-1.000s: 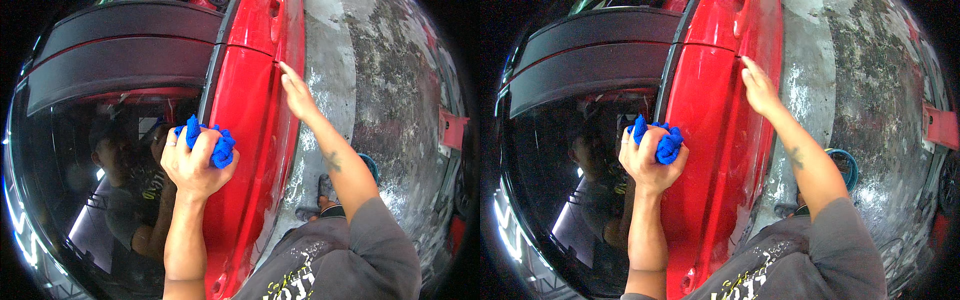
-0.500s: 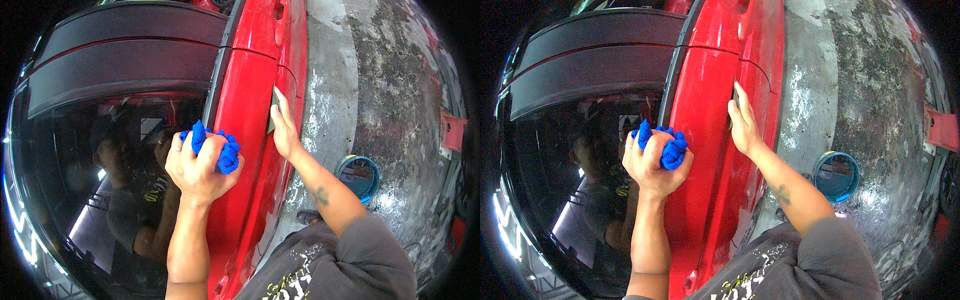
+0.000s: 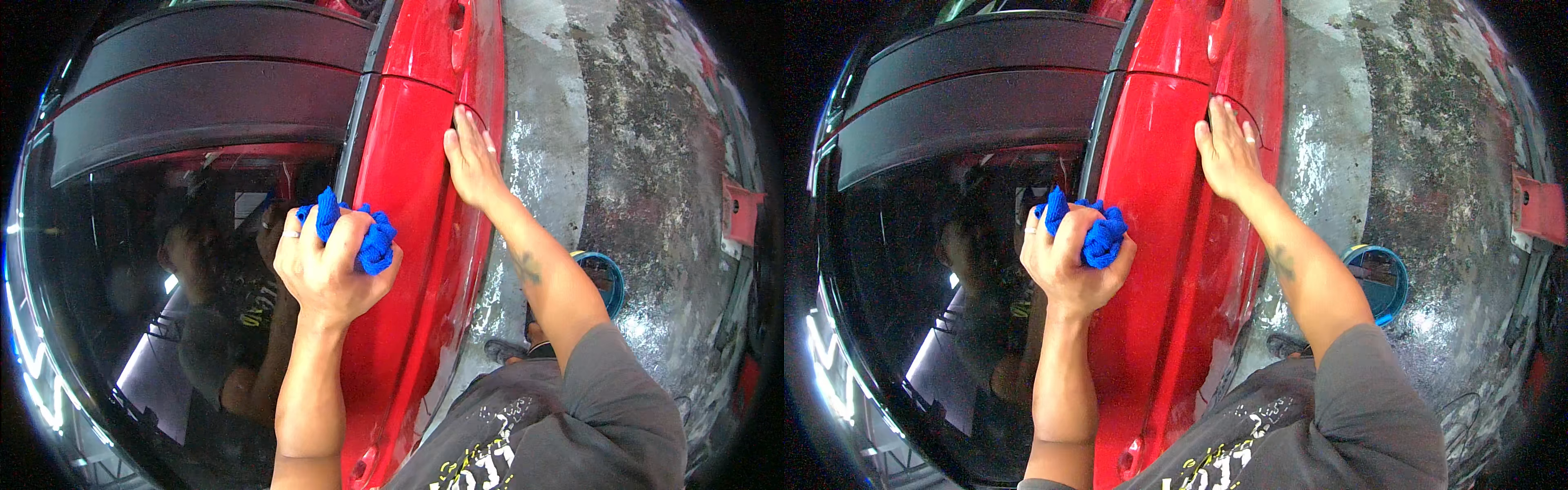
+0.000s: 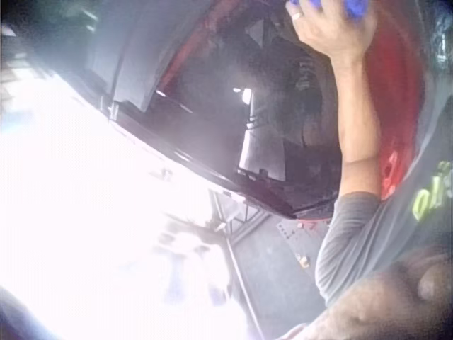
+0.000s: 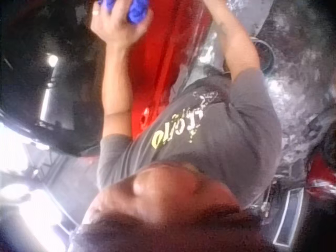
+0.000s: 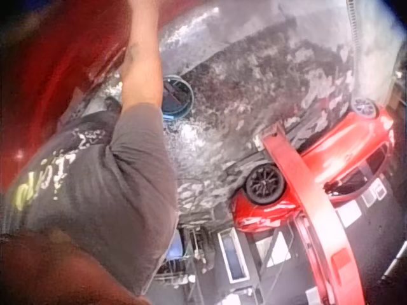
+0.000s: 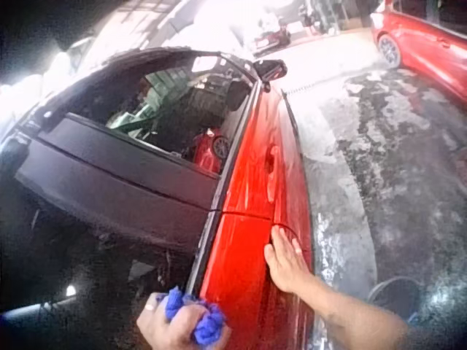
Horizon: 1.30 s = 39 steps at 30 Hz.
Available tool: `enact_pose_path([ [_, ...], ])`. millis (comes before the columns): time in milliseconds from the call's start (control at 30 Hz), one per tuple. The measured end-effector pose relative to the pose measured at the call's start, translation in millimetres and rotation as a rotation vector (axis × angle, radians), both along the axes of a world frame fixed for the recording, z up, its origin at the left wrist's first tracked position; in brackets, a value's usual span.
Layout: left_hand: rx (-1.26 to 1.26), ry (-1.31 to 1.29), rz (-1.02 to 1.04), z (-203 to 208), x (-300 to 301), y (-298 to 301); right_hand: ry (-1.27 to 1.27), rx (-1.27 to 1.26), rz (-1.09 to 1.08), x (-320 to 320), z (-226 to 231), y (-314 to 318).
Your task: The person wipes the side door and rear quarter panel of a red car using a blue microfiber cloth. They repeatedly rub the surface and occasionally dip the cloth into a bucket of water on the floor to re-wet it.
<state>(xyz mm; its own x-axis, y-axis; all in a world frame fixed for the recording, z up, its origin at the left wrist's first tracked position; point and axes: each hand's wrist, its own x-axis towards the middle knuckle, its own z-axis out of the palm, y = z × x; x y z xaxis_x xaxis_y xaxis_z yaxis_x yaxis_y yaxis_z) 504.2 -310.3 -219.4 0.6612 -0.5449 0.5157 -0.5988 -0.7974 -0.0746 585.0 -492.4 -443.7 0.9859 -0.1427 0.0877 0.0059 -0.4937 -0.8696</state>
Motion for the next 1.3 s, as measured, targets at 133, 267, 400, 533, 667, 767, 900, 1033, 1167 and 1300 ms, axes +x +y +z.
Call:
enact_pose_path([
  [133,-0.002,0.009,0.031,6.1,-3.5,-3.5,0.003,-0.044,0.113,-54.8,6.4,10.1],
  [267,-0.005,-0.008,0.004,-0.6,0.3,-3.1,0.01,-0.126,0.047,3.4,4.0,-20.1],
  [400,0.02,-0.012,0.049,4.9,-7.5,1.4,0.062,-0.078,0.173,-53.2,4.7,5.9],
  [533,0.005,0.004,0.006,3.3,-1.6,-5.9,0.002,-0.163,0.024,-0.7,1.6,-25.6],
  [667,0.012,-0.007,0.052,3.4,-6.2,2.2,0.014,-0.13,0.13,-35.5,-5.3,-3.0],
  [767,0.017,-0.013,0.019,3.2,0.2,-3.9,-0.037,-0.127,0.094,-23.0,1.6,-17.0],
  [900,-0.004,-0.013,0.016,-2.6,-0.7,3.6,-0.031,0.153,0.015,13.1,0.1,-38.2],
  [1033,-0.01,-0.025,0.0,-2.9,-2.4,3.2,-0.159,0.245,-0.051,-1.8,-9.2,-33.3],
  [1167,-0.011,-0.022,-0.019,-9.3,0.5,2.5,-0.295,0.045,-0.006,1.5,-34.9,-3.2],
  [1300,-0.01,-0.015,0.001,-9.3,0.3,7.9,-0.243,-0.049,0.024,-23.9,-41.4,6.3],
])
